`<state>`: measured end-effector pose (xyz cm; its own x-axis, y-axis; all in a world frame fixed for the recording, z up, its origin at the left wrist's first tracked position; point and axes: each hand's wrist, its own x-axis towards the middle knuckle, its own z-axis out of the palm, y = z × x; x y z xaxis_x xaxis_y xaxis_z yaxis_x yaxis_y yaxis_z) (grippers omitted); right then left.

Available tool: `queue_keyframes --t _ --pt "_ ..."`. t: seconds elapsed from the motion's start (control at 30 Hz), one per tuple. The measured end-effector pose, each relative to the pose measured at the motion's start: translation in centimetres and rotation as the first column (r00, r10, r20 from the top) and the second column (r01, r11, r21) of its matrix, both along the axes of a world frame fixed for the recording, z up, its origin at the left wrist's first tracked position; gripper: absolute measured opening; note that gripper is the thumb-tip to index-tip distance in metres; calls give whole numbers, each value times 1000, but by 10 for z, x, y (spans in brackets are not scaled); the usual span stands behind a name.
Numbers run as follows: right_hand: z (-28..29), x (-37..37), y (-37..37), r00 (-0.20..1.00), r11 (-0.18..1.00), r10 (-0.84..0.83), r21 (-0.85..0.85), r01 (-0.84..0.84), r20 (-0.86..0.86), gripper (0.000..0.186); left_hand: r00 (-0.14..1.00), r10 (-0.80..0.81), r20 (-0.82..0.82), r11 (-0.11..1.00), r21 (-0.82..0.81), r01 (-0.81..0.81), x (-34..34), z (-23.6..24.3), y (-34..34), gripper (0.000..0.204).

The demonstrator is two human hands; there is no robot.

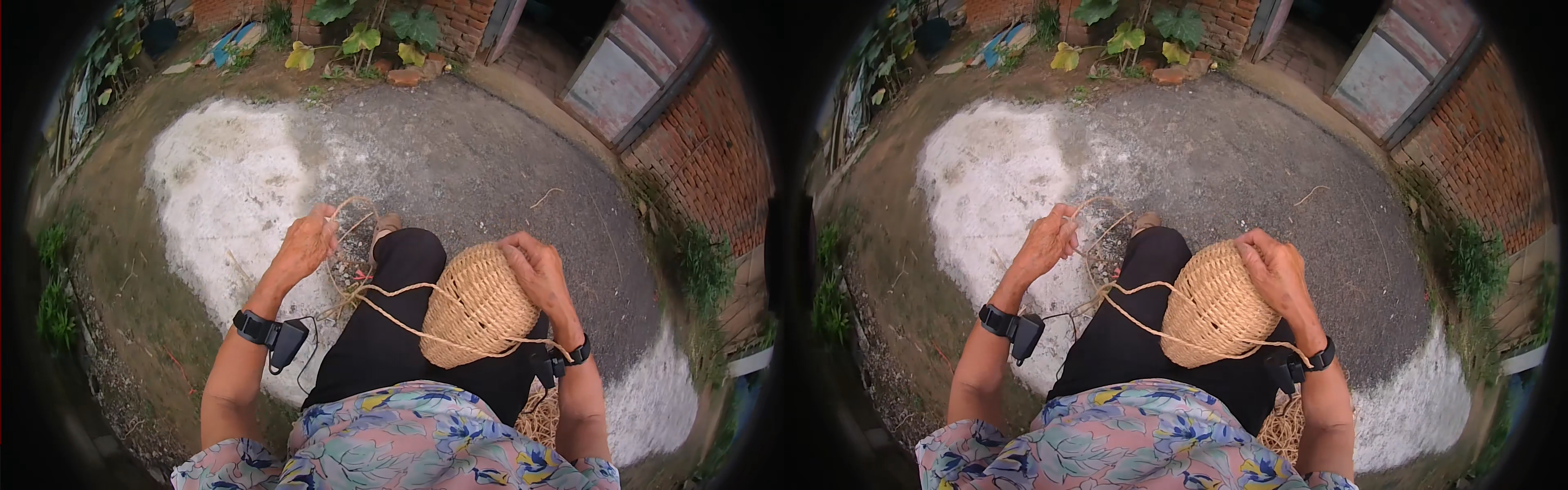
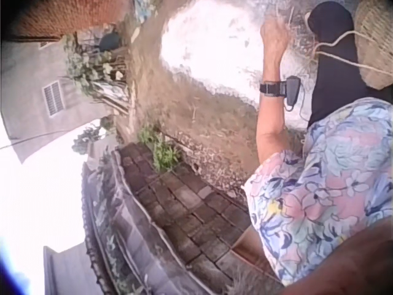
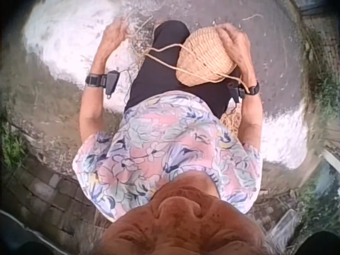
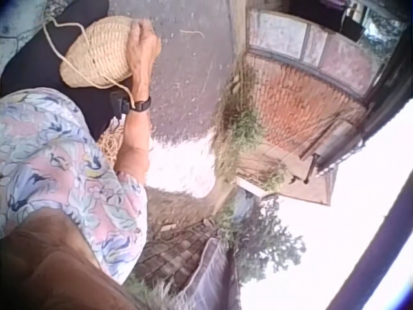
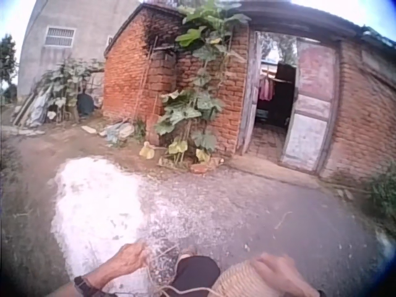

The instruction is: Weave a basket using dried plant fibers or straw.

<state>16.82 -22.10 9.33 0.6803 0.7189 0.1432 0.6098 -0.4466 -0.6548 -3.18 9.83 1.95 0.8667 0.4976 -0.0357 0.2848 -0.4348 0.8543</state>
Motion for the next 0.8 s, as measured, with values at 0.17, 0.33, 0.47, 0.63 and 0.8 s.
queue_keyframes --t 0.17,0.33,0.47,0.63,0.8 --pt "4 0 -2 1000 1000 12 22 -12 14 20 979 200 38 799 -585 -140 -32 13 22 21" --pt "20 -12 -1 999 999 17 43 -19 42 18 937 7 350 855 -487 175 -17 51 12 24" --pt "30 -18 0 998 996 -5 85 -1 63 16 911 -93 401 458 -795 397 35 64 -53 24" --pt "28 -18 -3 996 993 -12 121 2 83 15 947 -175 269 415 -852 319 39 21 -120 21" --pt "31 -19 -3 997 991 -19 133 8 80 14 983 -84 166 432 -883 186 28 15 -141 18"
